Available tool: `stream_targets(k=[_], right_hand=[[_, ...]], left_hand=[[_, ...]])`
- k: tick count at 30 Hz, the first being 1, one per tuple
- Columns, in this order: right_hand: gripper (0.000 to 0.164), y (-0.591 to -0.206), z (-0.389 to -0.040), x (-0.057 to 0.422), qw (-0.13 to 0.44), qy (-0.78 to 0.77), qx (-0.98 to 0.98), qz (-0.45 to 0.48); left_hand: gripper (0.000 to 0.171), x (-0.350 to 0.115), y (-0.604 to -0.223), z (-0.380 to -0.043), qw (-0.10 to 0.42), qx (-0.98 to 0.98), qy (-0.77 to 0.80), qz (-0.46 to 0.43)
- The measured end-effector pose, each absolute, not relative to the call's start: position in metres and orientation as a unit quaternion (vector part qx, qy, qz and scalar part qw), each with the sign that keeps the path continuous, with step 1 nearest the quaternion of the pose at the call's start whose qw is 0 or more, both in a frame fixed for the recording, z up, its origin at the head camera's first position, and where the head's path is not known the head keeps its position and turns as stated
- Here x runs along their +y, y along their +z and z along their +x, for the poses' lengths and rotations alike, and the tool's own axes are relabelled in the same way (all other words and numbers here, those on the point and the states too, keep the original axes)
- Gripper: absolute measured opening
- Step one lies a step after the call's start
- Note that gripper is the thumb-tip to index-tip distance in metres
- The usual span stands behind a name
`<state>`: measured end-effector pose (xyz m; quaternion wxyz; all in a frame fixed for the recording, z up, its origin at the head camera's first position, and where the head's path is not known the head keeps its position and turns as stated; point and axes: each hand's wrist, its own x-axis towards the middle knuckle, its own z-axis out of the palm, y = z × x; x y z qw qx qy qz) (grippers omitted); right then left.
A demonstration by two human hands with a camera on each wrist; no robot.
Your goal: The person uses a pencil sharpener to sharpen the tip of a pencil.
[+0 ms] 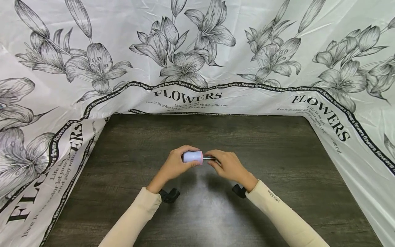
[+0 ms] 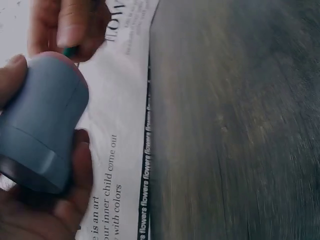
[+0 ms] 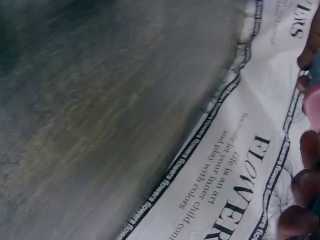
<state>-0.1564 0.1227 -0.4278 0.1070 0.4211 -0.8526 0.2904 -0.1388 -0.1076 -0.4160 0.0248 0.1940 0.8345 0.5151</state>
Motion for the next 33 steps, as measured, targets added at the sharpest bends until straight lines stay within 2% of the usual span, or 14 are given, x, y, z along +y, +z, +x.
stream_targets(k=[2, 6, 9, 13, 17, 20, 22, 24, 26, 29, 31, 33], right_hand=[[0.022, -0.433, -0.157, 0.122, 0.174, 0.260, -0.840, 0.442], [0.011, -0.438, -0.159, 0.122, 0.318, 0.181, -0.810, 0.458], [0.022, -0.439, -0.159, 0.123, 0.396, 0.122, -0.790, 0.452], [0.025, -0.442, -0.162, 0.126, 0.455, 0.080, -0.765, 0.449], [0.029, -0.447, -0.163, 0.126, 0.473, 0.077, -0.752, 0.453], [0.029, -0.449, -0.162, 0.123, 0.446, 0.117, -0.762, 0.455], [0.024, -0.448, -0.159, 0.120, 0.394, 0.168, -0.780, 0.456], [0.017, -0.445, -0.156, 0.118, 0.315, 0.232, -0.806, 0.445], [0.012, -0.440, -0.154, 0.118, 0.211, 0.300, -0.831, 0.417], [0.013, -0.433, -0.152, 0.118, 0.084, 0.361, -0.857, 0.357], [0.015, -0.431, -0.153, 0.119, 0.047, 0.369, -0.865, 0.336], [0.014, -0.431, -0.154, 0.120, 0.063, 0.347, -0.870, 0.345]], left_hand=[[0.037, -0.110, -0.414, -0.140, 0.056, 0.826, 0.536, 0.166], [0.039, -0.114, -0.411, -0.144, 0.155, 0.780, 0.595, 0.117], [0.043, -0.118, -0.410, -0.146, 0.239, 0.718, 0.649, 0.080], [0.046, -0.119, -0.409, -0.148, 0.315, 0.643, 0.697, 0.038], [0.045, -0.116, -0.408, -0.148, 0.328, 0.630, 0.704, 0.017], [0.041, -0.115, -0.407, -0.148, 0.291, 0.670, 0.681, 0.046], [0.036, -0.115, -0.406, -0.146, 0.240, 0.715, 0.651, 0.085], [0.034, -0.113, -0.405, -0.143, 0.176, 0.764, 0.608, 0.128], [0.036, -0.111, -0.406, -0.140, 0.116, 0.801, 0.565, 0.161], [0.039, -0.108, -0.410, -0.136, 0.060, 0.826, 0.531, 0.180], [0.040, -0.106, -0.413, -0.134, 0.044, 0.833, 0.522, 0.175], [0.039, -0.106, -0.417, -0.133, 0.040, 0.839, 0.519, 0.158]])
